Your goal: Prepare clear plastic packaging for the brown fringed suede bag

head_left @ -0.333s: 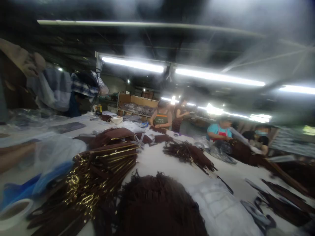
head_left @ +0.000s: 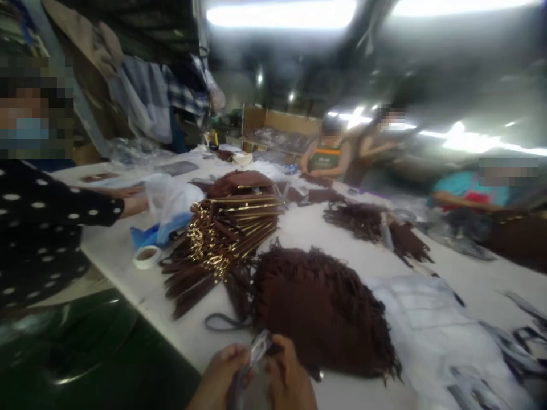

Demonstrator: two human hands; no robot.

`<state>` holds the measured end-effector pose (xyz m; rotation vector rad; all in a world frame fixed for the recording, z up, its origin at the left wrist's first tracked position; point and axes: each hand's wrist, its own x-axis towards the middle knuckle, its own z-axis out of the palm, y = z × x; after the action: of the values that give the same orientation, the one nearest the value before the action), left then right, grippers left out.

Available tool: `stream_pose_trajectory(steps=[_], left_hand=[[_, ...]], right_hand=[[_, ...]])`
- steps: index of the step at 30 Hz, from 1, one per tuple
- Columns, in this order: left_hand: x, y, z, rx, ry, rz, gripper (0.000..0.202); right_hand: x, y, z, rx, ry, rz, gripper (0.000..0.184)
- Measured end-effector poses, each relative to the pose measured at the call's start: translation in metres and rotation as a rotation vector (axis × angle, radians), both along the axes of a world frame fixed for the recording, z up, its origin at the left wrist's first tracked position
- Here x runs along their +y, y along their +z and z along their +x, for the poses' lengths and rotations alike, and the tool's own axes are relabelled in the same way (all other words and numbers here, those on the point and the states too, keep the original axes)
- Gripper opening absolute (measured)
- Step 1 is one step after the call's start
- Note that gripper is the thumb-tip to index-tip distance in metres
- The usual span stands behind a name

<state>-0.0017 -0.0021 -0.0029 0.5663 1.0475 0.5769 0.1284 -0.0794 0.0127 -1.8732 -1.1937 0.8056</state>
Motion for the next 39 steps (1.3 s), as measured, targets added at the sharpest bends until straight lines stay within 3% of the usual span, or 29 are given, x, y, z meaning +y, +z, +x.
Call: stream_pose_trajectory(steps=[3, 6, 9, 16, 22, 27, 34, 39], left_hand=[[-0.008, -0.002, -0.001, 0.121, -0.081, 0.316, 0.026], [-0.016, 0.0, 0.001, 0.311, -0.133, 0.585, 0.027], [-0.021, -0.001, 0.003, 0.388, -0.137, 0.697, 0.029], [-0.023, -0.009, 0.007, 0.262, -0.062, 0.36, 0.024], [-0.018, 0.0, 0.0, 0.057, -0.089, -0.089, 0.03], [-0.014, 0.0, -0.001, 0.068, -0.073, -0.208, 0.018], [-0.016, -0.008, 0.001, 0.032, -0.02, -0.434, 0.01], [-0.019, -0.007, 0.003, -0.031, -0.01, -0.484, 0.012]], right_hand=[[0.005, -0.005, -0.003, 0.225, -0.191, -0.004, 0.036], [0.013, -0.008, -0.008, 0.367, -0.289, 0.026, 0.035], [0.018, -0.016, -0.014, 0.461, -0.353, 0.058, 0.036], [0.007, -0.033, -0.025, 0.535, -0.357, 0.057, 0.038], [0.006, -0.037, -0.025, 0.614, -0.386, 0.076, 0.038], [0.008, -0.04, -0.025, 0.656, -0.393, 0.09, 0.038], [0.006, -0.031, -0.028, 0.594, -0.397, 0.075, 0.033], [0.007, -0.029, -0.029, 0.628, -0.408, 0.092, 0.031]])
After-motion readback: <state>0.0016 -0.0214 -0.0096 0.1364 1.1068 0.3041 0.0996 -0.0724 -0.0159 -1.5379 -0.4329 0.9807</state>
